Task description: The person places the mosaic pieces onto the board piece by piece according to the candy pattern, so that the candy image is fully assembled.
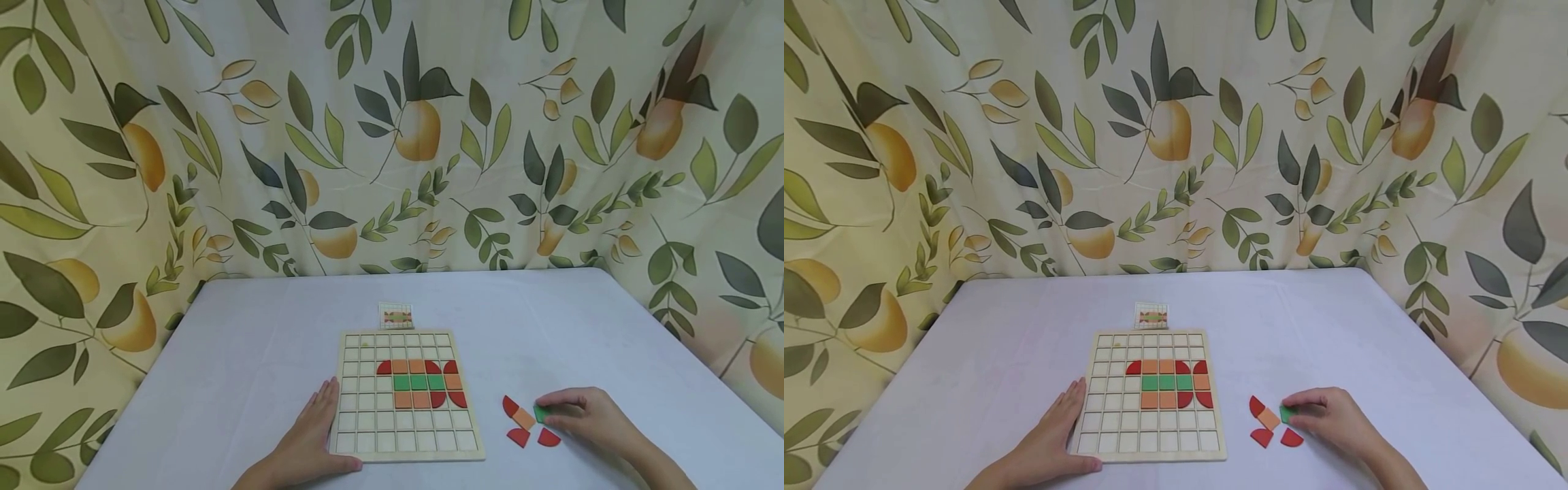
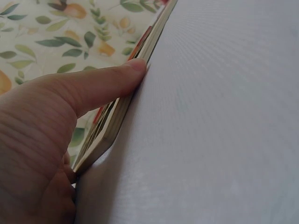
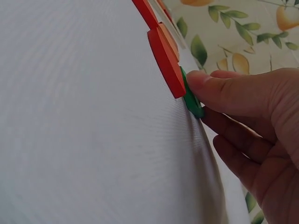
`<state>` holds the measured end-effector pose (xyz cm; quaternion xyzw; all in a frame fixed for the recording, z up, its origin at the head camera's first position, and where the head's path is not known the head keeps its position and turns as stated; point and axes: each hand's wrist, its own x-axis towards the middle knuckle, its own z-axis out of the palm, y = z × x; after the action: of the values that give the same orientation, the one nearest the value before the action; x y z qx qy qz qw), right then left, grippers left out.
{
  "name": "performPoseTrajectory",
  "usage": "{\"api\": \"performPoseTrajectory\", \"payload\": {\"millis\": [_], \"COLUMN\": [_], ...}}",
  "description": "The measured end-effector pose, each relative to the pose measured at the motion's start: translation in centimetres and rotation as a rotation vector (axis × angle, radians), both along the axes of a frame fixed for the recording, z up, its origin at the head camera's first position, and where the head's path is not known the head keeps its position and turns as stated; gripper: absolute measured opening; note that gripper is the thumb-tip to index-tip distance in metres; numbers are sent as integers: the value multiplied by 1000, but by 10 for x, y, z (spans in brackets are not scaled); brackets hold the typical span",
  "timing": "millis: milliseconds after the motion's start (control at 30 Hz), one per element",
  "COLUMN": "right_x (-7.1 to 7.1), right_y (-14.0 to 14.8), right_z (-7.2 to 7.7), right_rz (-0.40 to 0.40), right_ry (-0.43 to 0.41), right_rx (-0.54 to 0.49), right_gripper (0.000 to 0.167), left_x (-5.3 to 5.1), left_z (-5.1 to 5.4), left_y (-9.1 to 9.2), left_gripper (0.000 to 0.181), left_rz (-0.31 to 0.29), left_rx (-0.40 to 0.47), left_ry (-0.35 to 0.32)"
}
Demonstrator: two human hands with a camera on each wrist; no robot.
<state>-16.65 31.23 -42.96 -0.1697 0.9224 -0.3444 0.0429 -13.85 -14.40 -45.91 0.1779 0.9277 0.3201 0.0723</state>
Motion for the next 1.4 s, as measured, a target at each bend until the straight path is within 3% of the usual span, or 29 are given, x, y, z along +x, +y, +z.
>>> {"api": "performPoseTrajectory", "payload": {"millis": [333,567,867,1000,1200,1400], "right_x": [4,5,4,1,-7,-13], "right_y": [2,0,-10,-22,-41,-54], "right_z": [1,-3,-1,0,-2,-2], "right_rz": [34,40,-67,-110,-31,-7], "right_ry": [18,92,30,42,117,113], "right_rx": [39,48,48,31,-17,-45], "right_gripper": [30,29,34,32,26,25], "left_x": [1,1,1,0,-1,-1], "left_z": [2,2,3,3,1,0], "left_y": [1,-1,-2,-2,-2,0], "left_gripper": [128,127,127,127,127,128], "left_rz": [-3,-6,-4,3,0,6], "left_rx": [6,7,7,7,3,-6], "left_ry": [-1,5,-2,-10,-9,-12]}}
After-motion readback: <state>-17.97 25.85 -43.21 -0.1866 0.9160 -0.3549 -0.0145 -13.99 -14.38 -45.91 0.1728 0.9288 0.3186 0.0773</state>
